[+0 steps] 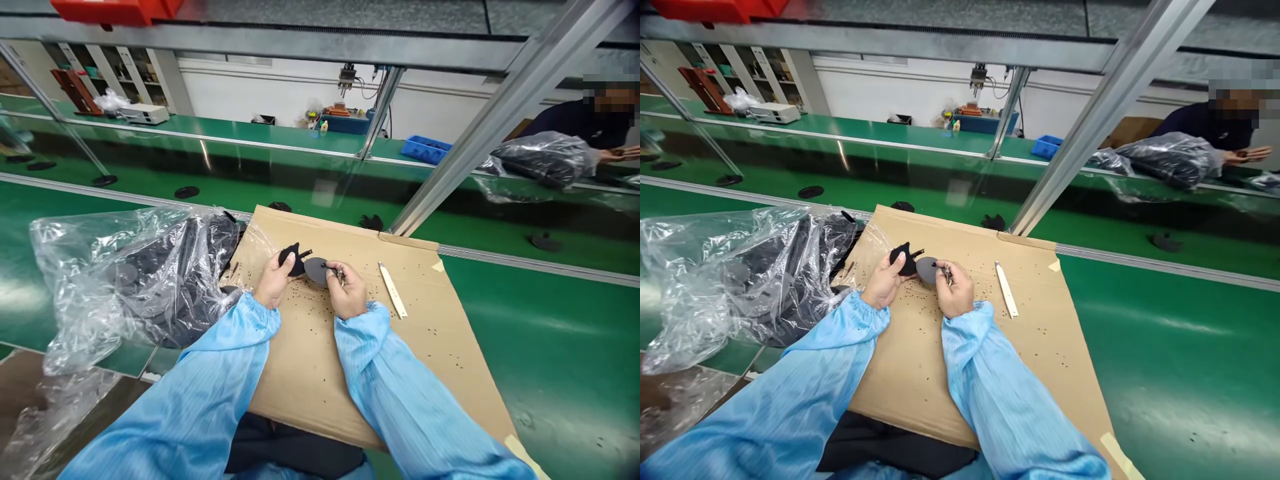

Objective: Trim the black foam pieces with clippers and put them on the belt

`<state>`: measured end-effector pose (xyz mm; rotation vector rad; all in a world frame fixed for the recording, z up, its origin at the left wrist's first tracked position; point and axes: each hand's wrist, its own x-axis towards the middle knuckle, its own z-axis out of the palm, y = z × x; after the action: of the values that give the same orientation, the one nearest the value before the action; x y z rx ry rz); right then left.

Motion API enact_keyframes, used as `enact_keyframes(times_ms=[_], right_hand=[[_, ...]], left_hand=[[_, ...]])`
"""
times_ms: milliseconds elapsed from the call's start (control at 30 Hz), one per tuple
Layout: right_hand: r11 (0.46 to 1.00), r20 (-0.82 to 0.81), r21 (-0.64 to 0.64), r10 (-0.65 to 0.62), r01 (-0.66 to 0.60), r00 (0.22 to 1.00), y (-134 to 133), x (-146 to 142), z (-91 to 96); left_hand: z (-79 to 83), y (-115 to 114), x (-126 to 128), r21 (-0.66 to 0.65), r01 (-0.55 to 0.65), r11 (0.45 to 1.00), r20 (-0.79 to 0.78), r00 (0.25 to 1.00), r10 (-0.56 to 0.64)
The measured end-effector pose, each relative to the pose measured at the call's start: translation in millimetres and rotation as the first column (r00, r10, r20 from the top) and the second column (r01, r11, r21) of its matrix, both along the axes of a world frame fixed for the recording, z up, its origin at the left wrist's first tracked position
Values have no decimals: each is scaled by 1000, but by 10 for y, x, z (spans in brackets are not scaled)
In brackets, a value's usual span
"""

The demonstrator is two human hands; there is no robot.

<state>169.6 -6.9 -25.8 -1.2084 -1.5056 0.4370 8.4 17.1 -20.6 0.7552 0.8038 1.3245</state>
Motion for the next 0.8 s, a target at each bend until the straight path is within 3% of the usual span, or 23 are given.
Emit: enact_keyframes(times_ms=[167, 267, 400, 600, 800], right_hand=[[972, 47, 3, 234, -234, 971, -31, 4, 56], [946, 74, 3, 324, -325, 943, -34, 6, 59], [977, 72, 0, 212, -212, 975, -27, 3, 21], [995, 41, 62, 81, -84, 996, -37, 0, 66], [995, 62, 88, 34, -39, 998, -32, -13, 80]], left_hand=[[-33, 26, -11, 13, -66, 998, -45, 997, 67], [-34, 25, -25, 85, -88, 993, -111, 989, 97], [-2, -32, -35, 237, 40, 971, -229, 973, 16], [-23, -83, -25, 302, 227, 926, -249, 956, -153], [-75, -77, -39, 313, 260, 913, -487, 870, -80]])
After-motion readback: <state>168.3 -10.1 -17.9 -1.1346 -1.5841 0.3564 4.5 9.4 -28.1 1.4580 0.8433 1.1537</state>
